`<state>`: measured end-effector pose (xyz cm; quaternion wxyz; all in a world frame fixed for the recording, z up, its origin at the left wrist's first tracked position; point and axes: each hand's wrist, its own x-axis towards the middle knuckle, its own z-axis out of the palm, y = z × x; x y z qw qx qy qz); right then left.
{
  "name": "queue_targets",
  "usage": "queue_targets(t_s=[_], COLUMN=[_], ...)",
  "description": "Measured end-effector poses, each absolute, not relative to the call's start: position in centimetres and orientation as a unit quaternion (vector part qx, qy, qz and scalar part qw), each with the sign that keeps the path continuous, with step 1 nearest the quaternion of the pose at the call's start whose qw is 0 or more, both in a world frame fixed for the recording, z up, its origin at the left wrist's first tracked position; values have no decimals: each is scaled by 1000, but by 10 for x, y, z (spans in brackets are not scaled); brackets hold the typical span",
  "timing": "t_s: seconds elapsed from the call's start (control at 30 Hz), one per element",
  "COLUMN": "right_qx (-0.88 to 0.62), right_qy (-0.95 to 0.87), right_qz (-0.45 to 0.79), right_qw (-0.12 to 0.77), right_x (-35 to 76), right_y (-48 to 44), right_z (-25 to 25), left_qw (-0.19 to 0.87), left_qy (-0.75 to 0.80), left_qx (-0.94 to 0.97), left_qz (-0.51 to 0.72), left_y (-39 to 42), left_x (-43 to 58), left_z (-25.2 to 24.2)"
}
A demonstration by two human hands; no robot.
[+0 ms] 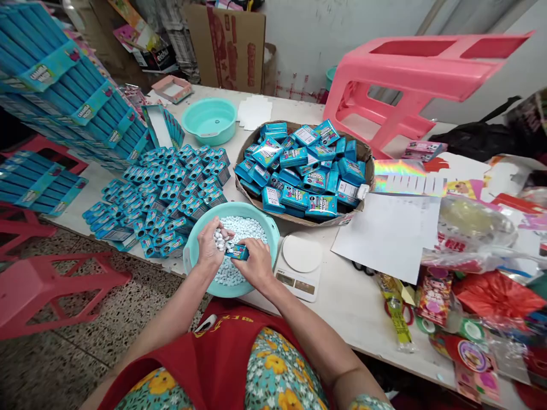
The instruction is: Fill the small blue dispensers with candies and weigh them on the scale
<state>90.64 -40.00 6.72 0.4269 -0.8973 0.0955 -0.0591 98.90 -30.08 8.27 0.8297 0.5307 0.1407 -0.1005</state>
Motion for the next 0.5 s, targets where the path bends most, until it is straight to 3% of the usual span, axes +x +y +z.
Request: queue_targets(t_s=[0.5], right_qx=[-888], right_qy=[70], right_qz=[-54], right_qw=[451], right_x=[919], right_y=[-401], right_z=[70], left_qw=[835], left_qy=[134], left_qx=[531], left_qz=[-50], left_y=[-295], left_x=[987], left_z=[90])
